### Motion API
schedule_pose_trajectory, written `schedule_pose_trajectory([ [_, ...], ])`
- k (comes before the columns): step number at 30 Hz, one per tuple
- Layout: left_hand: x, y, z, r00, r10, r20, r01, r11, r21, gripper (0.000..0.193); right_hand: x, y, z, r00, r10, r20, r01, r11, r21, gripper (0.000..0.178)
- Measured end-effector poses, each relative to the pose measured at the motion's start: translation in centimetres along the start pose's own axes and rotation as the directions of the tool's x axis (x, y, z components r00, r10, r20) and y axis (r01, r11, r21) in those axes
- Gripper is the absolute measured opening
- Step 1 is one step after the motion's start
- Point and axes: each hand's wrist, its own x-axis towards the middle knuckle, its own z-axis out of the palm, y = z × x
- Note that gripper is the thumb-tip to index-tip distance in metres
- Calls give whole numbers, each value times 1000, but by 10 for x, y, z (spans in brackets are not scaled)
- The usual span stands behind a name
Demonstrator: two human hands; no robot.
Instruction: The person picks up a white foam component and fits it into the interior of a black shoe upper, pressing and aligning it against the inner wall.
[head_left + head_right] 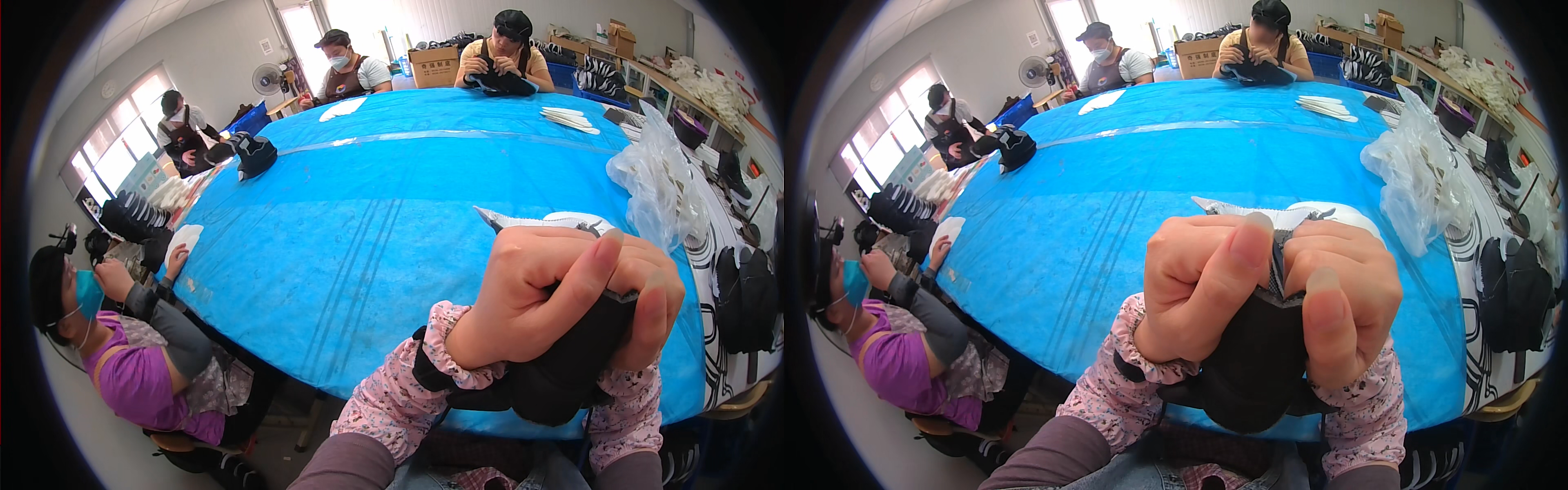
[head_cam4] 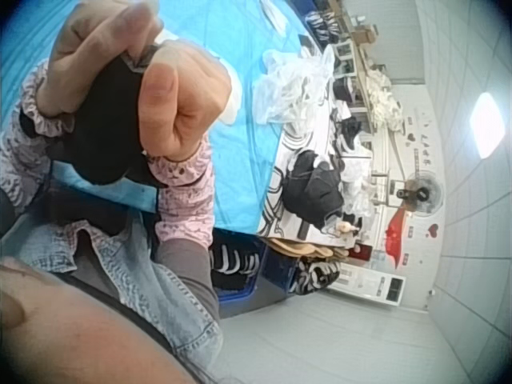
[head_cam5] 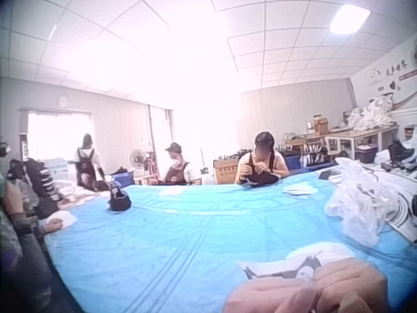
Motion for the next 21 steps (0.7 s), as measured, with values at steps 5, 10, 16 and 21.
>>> schedule_pose_trajectory([
  [5,1,4,-1,1000,-1,9,1,1000,13,30,2,-1,2,999,-40,-27,40,999,-12,38],
  [10,1,3,0,1000,-4,5,4,1000,6,30,1,-1,0,1000,-15,-6,15,1000,4,37],
  [16,1,3,0,1000,-4,12,4,1000,9,30,1,-1,-1,1000,-6,14,6,1000,9,37],
  [21,0,3,0,1000,-4,3,4,1000,13,29,1,-2,2,1000,-10,-7,10,1000,-7,38],
])
